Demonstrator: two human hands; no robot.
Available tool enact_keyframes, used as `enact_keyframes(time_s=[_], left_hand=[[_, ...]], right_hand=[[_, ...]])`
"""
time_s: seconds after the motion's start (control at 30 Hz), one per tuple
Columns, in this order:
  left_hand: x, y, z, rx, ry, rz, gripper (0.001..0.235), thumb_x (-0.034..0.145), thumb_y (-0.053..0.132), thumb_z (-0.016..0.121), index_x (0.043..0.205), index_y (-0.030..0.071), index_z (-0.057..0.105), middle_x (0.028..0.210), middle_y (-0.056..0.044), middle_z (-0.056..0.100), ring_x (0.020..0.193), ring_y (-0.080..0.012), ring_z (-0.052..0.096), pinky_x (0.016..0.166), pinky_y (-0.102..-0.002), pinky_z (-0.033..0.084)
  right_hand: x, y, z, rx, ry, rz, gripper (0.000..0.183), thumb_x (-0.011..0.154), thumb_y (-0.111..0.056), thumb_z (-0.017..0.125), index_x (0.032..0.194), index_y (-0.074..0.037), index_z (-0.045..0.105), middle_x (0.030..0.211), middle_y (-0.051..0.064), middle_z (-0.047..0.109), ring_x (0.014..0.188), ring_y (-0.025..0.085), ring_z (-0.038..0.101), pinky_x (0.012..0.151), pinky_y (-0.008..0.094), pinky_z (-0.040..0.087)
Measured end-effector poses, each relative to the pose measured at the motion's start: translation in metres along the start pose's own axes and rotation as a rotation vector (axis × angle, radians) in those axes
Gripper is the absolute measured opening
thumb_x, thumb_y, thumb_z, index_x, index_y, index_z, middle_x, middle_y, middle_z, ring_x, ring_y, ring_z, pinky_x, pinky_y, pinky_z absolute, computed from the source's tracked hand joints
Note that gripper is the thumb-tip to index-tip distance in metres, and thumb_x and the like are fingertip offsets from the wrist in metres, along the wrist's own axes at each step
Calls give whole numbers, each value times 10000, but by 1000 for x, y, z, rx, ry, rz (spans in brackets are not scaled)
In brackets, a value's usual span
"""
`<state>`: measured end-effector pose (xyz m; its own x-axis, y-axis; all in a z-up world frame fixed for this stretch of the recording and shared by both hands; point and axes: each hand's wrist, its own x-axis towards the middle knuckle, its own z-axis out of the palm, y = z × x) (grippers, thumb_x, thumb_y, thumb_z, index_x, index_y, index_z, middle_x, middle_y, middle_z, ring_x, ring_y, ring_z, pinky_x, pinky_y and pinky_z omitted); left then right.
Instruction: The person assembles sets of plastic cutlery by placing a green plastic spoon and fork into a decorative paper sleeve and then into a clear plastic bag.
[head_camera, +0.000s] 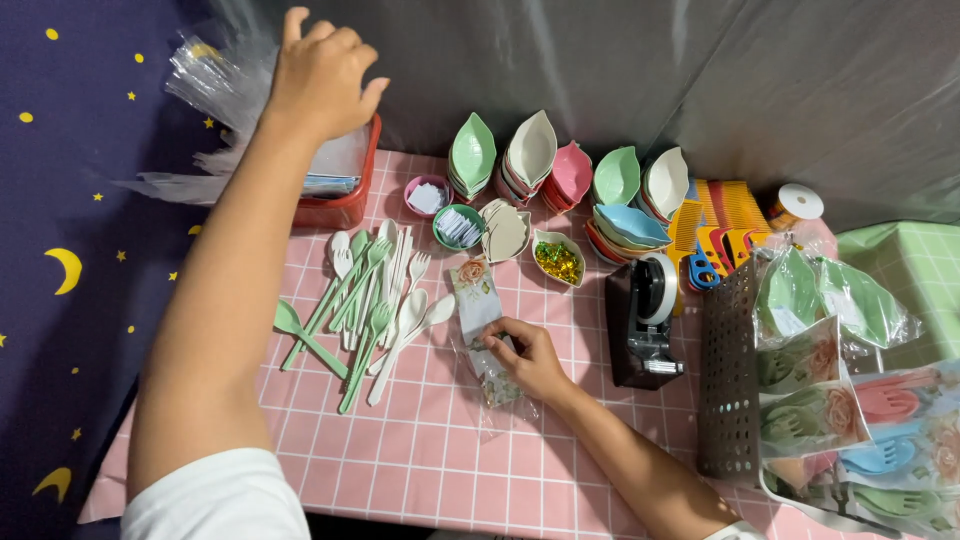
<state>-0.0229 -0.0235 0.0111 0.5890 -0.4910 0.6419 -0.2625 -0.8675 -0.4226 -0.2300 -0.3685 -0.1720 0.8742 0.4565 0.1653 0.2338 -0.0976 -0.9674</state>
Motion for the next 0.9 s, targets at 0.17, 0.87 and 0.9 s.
enact_keyframes(time_s=[0.17,0.87,0.9], left_hand=[[-6,105,-107,-560,-165,-120,214,968,294,589,968,129,725,903,-106,720,865,-350,657,870,-497,436],[-144,246,-20,-1907,138,-929,318,934,82,673,1209,22,525,949,-132,679,698,-146,682,623,-250,575],[-148,245,-20,-1916,175,-895,402,924,48,649,1279,14,464,949,-169,676,617,-143,657,521,-235,553]], right_hand=[[1,9,1,24,104,-89,109,950,-151,654,941,-73,729,780,50,692,647,108,530,630,283,406],[0,33,2,40,235,-92,184,979,-155,635,913,-52,773,712,62,678,746,102,548,724,300,505],[1,43,1,27,286,-32,221,1012,-167,591,934,-63,769,736,47,669,776,102,540,738,295,494]])
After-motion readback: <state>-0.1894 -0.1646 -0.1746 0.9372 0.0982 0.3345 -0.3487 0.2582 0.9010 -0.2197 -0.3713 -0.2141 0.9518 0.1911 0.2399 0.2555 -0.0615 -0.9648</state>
